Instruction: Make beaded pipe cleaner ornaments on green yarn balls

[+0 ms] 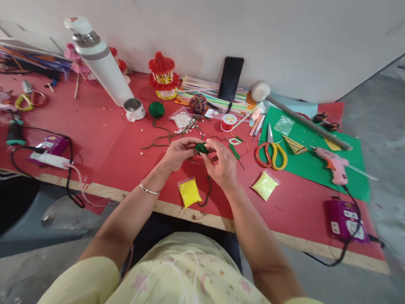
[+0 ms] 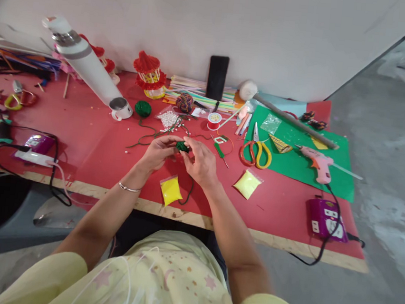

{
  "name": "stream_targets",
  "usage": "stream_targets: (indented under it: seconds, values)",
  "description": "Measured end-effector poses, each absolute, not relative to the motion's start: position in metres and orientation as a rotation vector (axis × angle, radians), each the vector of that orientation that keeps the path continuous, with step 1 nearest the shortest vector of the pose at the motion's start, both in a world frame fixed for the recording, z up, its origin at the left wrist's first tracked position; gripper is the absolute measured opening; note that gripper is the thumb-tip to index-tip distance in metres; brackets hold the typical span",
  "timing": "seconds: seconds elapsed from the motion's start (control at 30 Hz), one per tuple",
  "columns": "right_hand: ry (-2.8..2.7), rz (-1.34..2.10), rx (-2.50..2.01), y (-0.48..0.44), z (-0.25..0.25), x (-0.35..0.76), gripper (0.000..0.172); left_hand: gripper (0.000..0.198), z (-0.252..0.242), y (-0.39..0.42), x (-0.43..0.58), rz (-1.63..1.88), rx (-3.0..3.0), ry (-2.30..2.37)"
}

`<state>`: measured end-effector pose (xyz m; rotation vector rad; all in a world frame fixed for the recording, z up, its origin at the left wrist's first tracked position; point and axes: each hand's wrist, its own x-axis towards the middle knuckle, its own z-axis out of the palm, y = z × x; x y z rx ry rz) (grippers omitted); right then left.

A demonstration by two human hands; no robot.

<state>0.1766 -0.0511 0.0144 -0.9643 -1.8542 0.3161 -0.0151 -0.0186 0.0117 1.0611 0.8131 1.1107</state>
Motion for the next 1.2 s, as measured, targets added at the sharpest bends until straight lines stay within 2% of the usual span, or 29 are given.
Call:
stream_targets:
  seconds: [0.3, 0.47, 0.6, 0.73, 0.83, 0.93, 1.07, 1.2]
  values:
    - [-1.767, 0.388, -0.948, -0.057, 0.02, 0.172, 0.056, 0.044, 0.015, -0.021, -0.017, 1.086, 0.988, 0.733]
    - [-1.687, 0.414, -1.032, -0.06, 0.021, 0.166, 0.04, 0.045, 0.023, -0.023, -0.019, 1.074, 0.931, 0.709]
    - [-1.685, 0.542, -1.23, -0.059, 0.019, 0.167, 0.041, 0.045, 0.024, -0.023, -0.017, 1.088, 0.926, 0.709]
    - [-1.603, 0.939, -1.22, -0.057, 0.02, 0.165, 0.048, 0.044, 0.022, -0.023, -0.015, 1.126, 0.962, 0.71]
    - [-1.295, 1.384, -1.05, -0.053, 0.021, 0.162, 0.059, 0.042, 0.021, -0.023, -0.016, 1.105, 0.985, 0.717]
    - [-0.992, 1.597, -0.97, -0.048, 0.02, 0.161, 0.064, 0.041, 0.02, -0.022, -0.016, 1.101, 0.98, 0.712]
    - [-0.826, 1.581, -1.007, -0.043, 0.016, 0.164, 0.049, 0.042, 0.018, -0.023, -0.016, 1.066, 0.965, 0.707]
    - [-0.806, 1.43, -1.03, -0.044, 0.018, 0.164, 0.042, 0.042, 0.018, -0.024, -0.015, 1.024, 0.928, 0.677]
